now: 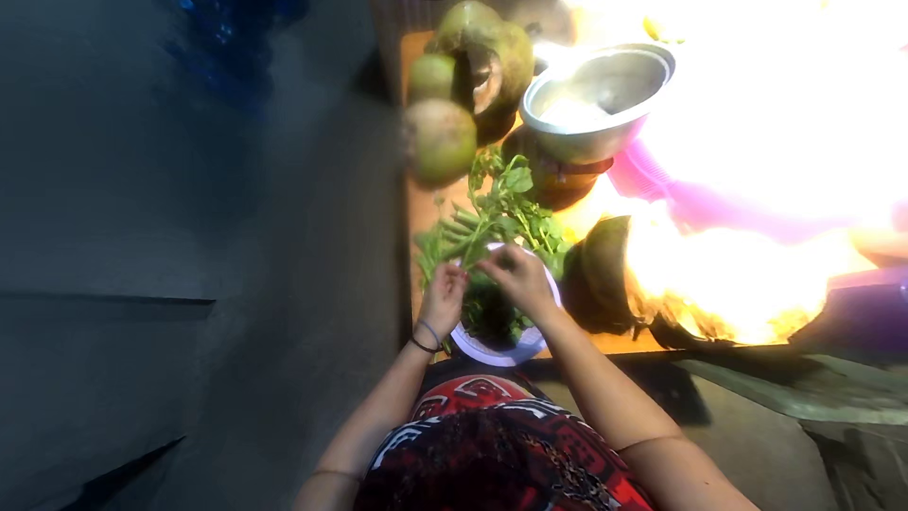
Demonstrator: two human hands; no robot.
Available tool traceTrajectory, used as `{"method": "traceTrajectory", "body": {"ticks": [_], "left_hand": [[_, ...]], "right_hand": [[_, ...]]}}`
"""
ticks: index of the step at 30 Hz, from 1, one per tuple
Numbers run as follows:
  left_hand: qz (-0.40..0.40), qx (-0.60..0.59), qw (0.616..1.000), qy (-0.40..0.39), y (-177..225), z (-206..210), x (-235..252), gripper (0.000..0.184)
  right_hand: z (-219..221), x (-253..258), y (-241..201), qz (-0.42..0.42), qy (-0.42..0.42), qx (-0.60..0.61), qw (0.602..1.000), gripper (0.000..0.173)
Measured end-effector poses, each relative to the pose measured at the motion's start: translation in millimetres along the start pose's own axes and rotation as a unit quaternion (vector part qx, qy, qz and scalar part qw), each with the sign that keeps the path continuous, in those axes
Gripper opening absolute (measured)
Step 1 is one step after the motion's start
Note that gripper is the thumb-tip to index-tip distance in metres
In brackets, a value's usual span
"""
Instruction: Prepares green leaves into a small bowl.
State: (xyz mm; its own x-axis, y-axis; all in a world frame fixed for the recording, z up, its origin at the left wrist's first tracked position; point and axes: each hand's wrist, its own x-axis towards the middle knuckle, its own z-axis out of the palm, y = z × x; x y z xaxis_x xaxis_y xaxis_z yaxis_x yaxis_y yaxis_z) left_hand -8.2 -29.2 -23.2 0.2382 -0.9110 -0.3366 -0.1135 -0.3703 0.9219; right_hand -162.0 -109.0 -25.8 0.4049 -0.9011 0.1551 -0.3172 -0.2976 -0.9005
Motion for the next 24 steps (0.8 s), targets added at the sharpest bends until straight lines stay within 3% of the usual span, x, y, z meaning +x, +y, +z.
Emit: {"method": "traceTrajectory", "body": {"ticks": [3, 7, 12, 16, 20, 22, 24], "left_hand": [[-0.007, 0.007, 1.000, 0.010, 0, -2, 0, 0.022], [-0.003, -0.010, 1.000, 0.012, -5, -2, 2, 0.019], [-0.009, -0.021, 1.000, 0.009, -3, -4, 2, 0.034], [-0.028, -0.049, 0.998, 0.013, -6, -6, 2, 0.031], [-0.050, -0.170, 0.984, -0.002, -12, -2, 4, 0.025], [-0.067, -0.219, 0.973, -0.018, -13, 0, 3, 0.021], [-0.067, -0.258, 0.963, -0.040, -13, 1, 3, 0.019]], "right_hand": [[2, -3, -4, -0.033, -0.020, -0.081, 0.996, 0.018], [4, -4, -13, -0.017, -0.071, -0.127, 0.989, 0.032], [12, -6, -11, -0.109, -0.101, -0.253, 0.956, 0.025], [19, -4, -4, -0.158, -0.081, -0.323, 0.930, 0.020], [23, -1, 1, -0.156, -0.083, -0.321, 0.930, 0.019], [23, -1, -2, -0.102, -0.102, -0.264, 0.954, 0.020], [21, -1, -7, -0.001, -0.105, -0.130, 0.986, 0.020]]}}
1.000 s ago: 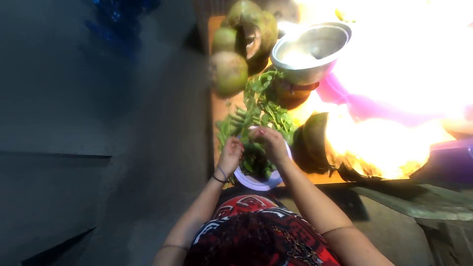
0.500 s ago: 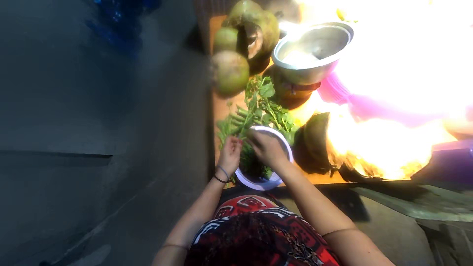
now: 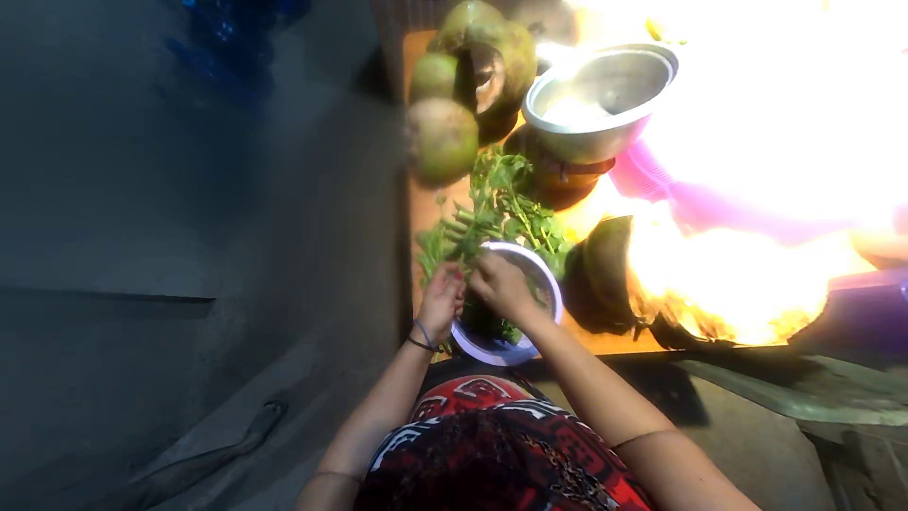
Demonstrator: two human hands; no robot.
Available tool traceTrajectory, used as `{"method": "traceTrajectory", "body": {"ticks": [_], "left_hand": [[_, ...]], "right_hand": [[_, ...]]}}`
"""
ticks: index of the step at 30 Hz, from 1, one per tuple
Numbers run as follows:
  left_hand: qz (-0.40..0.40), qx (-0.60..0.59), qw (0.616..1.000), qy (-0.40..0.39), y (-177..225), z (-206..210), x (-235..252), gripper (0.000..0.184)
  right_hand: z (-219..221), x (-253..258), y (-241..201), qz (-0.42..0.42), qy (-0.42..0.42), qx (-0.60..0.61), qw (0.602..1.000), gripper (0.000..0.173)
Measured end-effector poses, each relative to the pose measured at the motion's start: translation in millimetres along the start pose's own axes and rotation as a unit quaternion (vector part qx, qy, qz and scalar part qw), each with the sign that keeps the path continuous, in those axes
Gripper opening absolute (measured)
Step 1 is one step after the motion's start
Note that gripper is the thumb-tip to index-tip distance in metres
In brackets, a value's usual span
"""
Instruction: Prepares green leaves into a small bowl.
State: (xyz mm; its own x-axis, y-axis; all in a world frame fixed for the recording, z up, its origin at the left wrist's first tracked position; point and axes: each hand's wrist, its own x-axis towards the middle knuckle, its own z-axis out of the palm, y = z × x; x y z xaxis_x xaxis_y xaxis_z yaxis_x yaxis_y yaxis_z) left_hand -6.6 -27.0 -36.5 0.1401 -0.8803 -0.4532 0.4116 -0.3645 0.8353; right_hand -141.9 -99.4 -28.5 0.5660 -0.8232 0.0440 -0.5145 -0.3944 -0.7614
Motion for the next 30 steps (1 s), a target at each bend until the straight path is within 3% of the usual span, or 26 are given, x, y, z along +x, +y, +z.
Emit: {"method": "traceTrajectory", "body": {"ticks": [2, 5, 6, 8, 10, 12, 15, 17, 19, 21, 24, 30], "left_hand": [[0.005, -0.035, 0.999, -0.025, -1, 0, 0, 0.019], [0.019, -0.046, 0.998, -0.037, -1, -2, -1, 0.020], [0.033, -0.028, 0.999, -0.033, -2, -2, -1, 0.020], [0.073, 0.055, 0.996, -0.020, -3, -5, -1, 0.019], [0.105, 0.133, 0.985, -0.013, -1, -6, -4, 0.020], [0.125, 0.173, 0.977, -0.022, 1, -6, -5, 0.021], [0.131, 0.178, 0.975, -0.037, 0, -4, -4, 0.017], [0.129, 0.178, 0.975, -0.034, -1, -4, -4, 0.016], [0.131, 0.190, 0.973, -0.023, 1, -3, -5, 0.019], [0.148, 0.219, 0.965, -0.003, 1, -4, -5, 0.021], [0.121, 0.229, 0.966, 0.022, 7, -4, -5, 0.022], [0.079, 0.170, 0.982, 0.011, 10, 5, -4, 0.041]], "right_hand": [[0, -1, 1, 0.101, 0.009, 0.182, 0.978, 0.017], [2, -2, 8, 0.190, 0.034, 0.390, 0.901, 0.024], [-2, -3, 10, 0.199, 0.030, 0.383, 0.902, 0.025], [-14, -4, 14, 0.192, -0.006, 0.262, 0.946, 0.018], [-26, -4, 21, 0.179, -0.045, 0.204, 0.961, 0.039], [-32, -4, 26, 0.186, 0.011, 0.315, 0.930, 0.043], [-40, -1, 31, 0.185, 0.077, 0.492, 0.847, 0.047], [-46, 1, 25, 0.201, 0.104, 0.522, 0.823, 0.033], [-49, 1, 18, 0.207, 0.123, 0.507, 0.827, 0.021], [-49, -3, 16, 0.188, 0.133, 0.471, 0.852, 0.020], [-49, -11, 20, 0.142, 0.130, 0.421, 0.887, 0.022], [-42, -22, 19, 0.053, 0.075, 0.358, 0.929, 0.033]]}}
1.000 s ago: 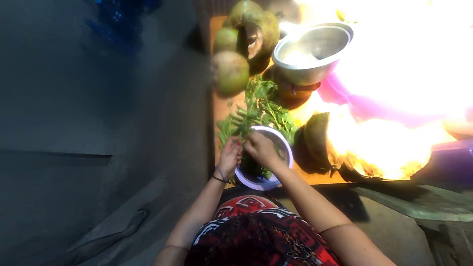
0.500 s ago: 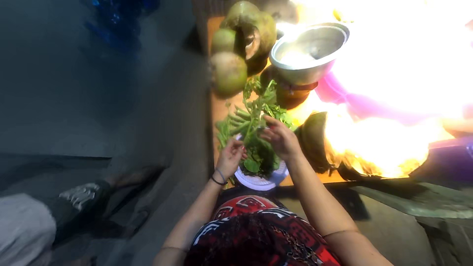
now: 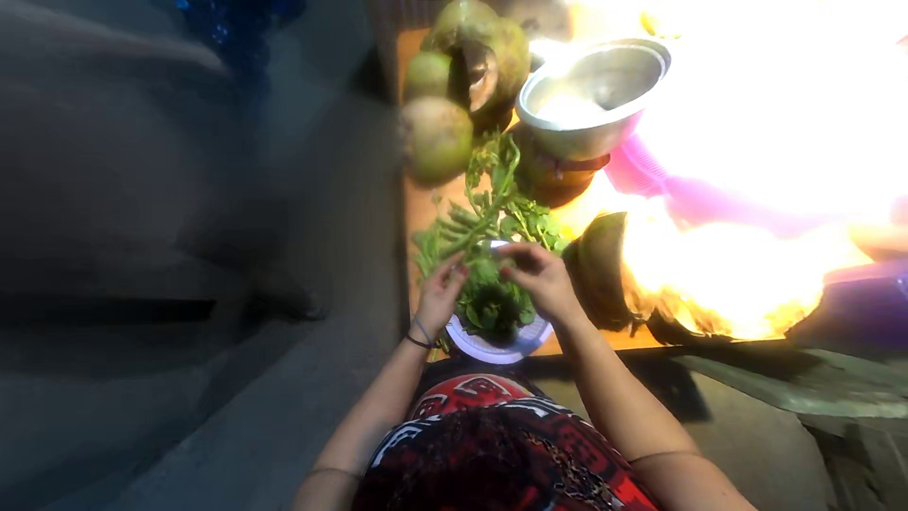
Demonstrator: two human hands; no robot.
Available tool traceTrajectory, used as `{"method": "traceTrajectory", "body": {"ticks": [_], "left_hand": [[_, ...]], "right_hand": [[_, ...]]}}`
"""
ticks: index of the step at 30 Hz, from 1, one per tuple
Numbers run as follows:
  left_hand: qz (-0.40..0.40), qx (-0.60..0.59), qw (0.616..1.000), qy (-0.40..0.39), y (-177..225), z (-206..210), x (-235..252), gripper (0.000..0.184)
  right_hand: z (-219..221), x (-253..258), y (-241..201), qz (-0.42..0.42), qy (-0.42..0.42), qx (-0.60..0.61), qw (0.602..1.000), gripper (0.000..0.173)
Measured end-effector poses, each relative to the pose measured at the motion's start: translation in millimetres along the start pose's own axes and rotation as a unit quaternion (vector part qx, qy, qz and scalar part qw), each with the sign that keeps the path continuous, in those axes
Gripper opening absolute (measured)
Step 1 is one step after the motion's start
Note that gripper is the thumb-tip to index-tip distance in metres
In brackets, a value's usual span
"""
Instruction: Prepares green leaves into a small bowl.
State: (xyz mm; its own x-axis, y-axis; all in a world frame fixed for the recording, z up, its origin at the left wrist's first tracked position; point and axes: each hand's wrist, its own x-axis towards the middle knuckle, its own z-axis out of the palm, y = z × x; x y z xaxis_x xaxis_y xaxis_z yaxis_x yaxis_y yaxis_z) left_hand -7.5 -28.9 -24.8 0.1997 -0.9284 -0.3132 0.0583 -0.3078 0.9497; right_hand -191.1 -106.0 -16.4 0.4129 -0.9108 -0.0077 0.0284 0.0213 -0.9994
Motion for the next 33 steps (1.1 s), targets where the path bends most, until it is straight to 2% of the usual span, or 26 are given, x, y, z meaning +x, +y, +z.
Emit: {"method": "traceTrajectory", "body": {"ticks": [3, 6, 8, 11, 14, 16, 25, 30, 32, 33], "left_hand": [[0.016, 0.017, 1.000, 0.002, -1, 4, 1, 0.036], [0.074, 0.086, 0.993, 0.027, -4, 6, 1, 0.032], [0.126, 0.145, 0.980, 0.059, -13, 7, 3, 0.029], [0.168, 0.193, 0.962, 0.090, -20, 8, 5, 0.027], [0.170, 0.193, 0.962, 0.089, -22, 9, 5, 0.025], [0.163, 0.186, 0.966, 0.080, -23, 8, 4, 0.023], [0.119, 0.177, 0.975, 0.054, -18, 5, 1, 0.024], [0.104, 0.172, 0.978, 0.059, -18, 2, 2, 0.026], [0.104, 0.184, 0.975, 0.061, -18, 4, 1, 0.026], [0.108, 0.183, 0.975, 0.062, -18, 5, 1, 0.026]], "right_hand": [[3, -1, 2, -0.058, -0.044, -0.106, 0.992, 0.039], [7, -2, 2, -0.102, -0.050, -0.263, 0.958, 0.041], [11, -3, 0, -0.068, -0.051, -0.301, 0.950, 0.037], [18, -4, -7, 0.003, -0.043, -0.295, 0.955, 0.031], [18, 2, -15, 0.090, -0.067, -0.290, 0.950, 0.024], [15, 8, -13, 0.097, -0.098, -0.308, 0.941, 0.024], [18, 18, -5, -0.024, -0.218, -0.432, 0.875, 0.028], [30, 15, -5, -0.008, -0.228, -0.476, 0.849, 0.028], [36, 12, -4, -0.001, -0.196, -0.502, 0.842, 0.028], [38, 11, 0, -0.006, -0.167, -0.492, 0.854, 0.028]]}}
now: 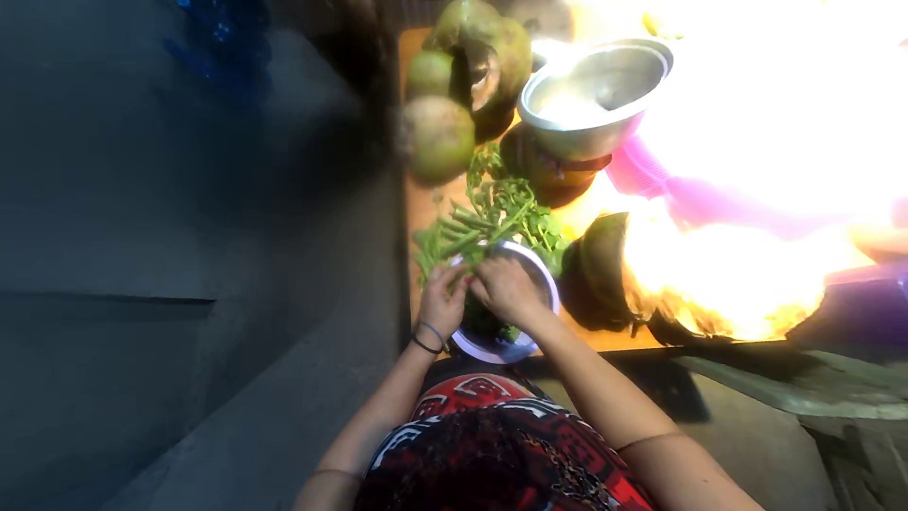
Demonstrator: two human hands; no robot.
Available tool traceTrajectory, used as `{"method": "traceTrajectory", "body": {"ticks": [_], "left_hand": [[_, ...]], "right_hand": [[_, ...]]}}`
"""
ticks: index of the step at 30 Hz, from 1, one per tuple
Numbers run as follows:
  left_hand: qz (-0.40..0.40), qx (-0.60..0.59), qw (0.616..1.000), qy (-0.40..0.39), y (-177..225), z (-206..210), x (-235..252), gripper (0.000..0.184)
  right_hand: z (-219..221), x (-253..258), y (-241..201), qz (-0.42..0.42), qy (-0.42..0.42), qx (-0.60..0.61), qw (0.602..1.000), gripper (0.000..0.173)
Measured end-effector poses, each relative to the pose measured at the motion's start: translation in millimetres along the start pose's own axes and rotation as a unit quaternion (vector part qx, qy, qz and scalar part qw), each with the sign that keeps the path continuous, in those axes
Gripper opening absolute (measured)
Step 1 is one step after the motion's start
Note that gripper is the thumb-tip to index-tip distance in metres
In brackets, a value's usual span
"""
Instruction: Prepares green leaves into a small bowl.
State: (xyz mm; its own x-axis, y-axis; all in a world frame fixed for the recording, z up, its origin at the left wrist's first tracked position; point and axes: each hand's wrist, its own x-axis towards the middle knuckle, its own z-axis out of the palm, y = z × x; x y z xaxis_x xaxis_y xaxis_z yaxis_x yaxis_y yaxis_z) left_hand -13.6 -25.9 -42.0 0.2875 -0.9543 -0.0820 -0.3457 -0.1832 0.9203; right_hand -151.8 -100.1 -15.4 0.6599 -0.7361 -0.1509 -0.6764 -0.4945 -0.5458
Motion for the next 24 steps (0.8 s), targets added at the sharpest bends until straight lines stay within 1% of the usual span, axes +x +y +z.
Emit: {"method": "traceTrajectory", "body": {"ticks": [1, 2, 3, 4, 6, 7, 8, 9, 10, 11, 13, 14, 15, 16, 17, 19, 20, 22, 24], "left_hand": [[0.003, -0.005, 1.000, 0.001, 1, 1, 0, 0.025], [0.003, -0.011, 1.000, -0.001, 3, 1, 1, 0.025], [-0.006, -0.023, 1.000, -0.010, 6, 0, 2, 0.025], [-0.021, -0.038, 0.999, -0.019, 10, -2, 2, 0.026], [-0.070, -0.069, 0.994, -0.047, 18, -7, 4, 0.028], [-0.096, -0.084, 0.990, -0.056, 19, -9, 4, 0.030], [-0.117, -0.107, 0.986, -0.055, 16, -8, 4, 0.029], [-0.137, -0.143, 0.979, -0.053, 12, -8, 3, 0.029], [-0.153, -0.184, 0.970, -0.047, 9, -6, 3, 0.028], [-0.167, -0.225, 0.959, -0.048, 6, -7, 2, 0.027], [-0.168, -0.289, 0.941, -0.044, 2, -8, 1, 0.021], [-0.169, -0.308, 0.935, -0.042, 1, -10, 1, 0.019], [-0.173, -0.317, 0.931, -0.044, 1, -11, 1, 0.019], [-0.178, -0.321, 0.929, -0.048, 2, -13, 2, 0.019], [-0.182, -0.325, 0.927, -0.049, 2, -14, 3, 0.020], [-0.182, -0.322, 0.928, -0.050, 3, -14, 3, 0.020], [-0.177, -0.312, 0.932, -0.048, 4, -14, 3, 0.021], [-0.152, -0.288, 0.944, -0.060, 3, -14, 2, 0.022], [-0.114, -0.265, 0.955, -0.074, -1, -12, 2, 0.019]], "right_hand": [[4, 0, 1, 0.008, 0.033, 0.043, 0.999, 0.026], [6, -1, 2, 0.028, 0.055, 0.114, 0.992, 0.025], [7, -1, 2, 0.061, 0.064, 0.202, 0.975, 0.022], [10, -1, 4, 0.093, 0.076, 0.292, 0.949, 0.020], [19, 2, 8, 0.143, 0.096, 0.458, 0.872, 0.025], [20, 2, 11, 0.151, 0.100, 0.509, 0.842, 0.029], [19, 3, 16, 0.153, 0.103, 0.535, 0.824, 0.032], [16, 2, 21, 0.153, 0.099, 0.536, 0.825, 0.034], [11, 0, 24, 0.151, 0.085, 0.509, 0.843, 0.034], [6, -3, 26, 0.150, 0.056, 0.456, 0.875, 0.033], [-2, -10, 34, 0.129, -0.032, 0.313, 0.941, 0.027], [-2, -12, 37, 0.115, -0.066, 0.253, 0.958, 0.031], [0, -12, 40, 0.108, -0.064, 0.224, 0.966, 0.039], [0, -12, 41, 0.111, -0.034, 0.228, 0.967, 0.043], [-1, -12, 41, 0.116, 0.022, 0.256, 0.960, 0.041], [-2, -6, 37, 0.111, 0.147, 0.356, 0.916, 0.033], [-4, -3, 34, 0.112, 0.182, 0.415, 0.884, 0.030], [-11, 5, 27, 0.140, 0.183, 0.540, 0.810, 0.029], [-15, 11, 17, 0.162, 0.168, 0.625, 0.745, 0.021]]}}
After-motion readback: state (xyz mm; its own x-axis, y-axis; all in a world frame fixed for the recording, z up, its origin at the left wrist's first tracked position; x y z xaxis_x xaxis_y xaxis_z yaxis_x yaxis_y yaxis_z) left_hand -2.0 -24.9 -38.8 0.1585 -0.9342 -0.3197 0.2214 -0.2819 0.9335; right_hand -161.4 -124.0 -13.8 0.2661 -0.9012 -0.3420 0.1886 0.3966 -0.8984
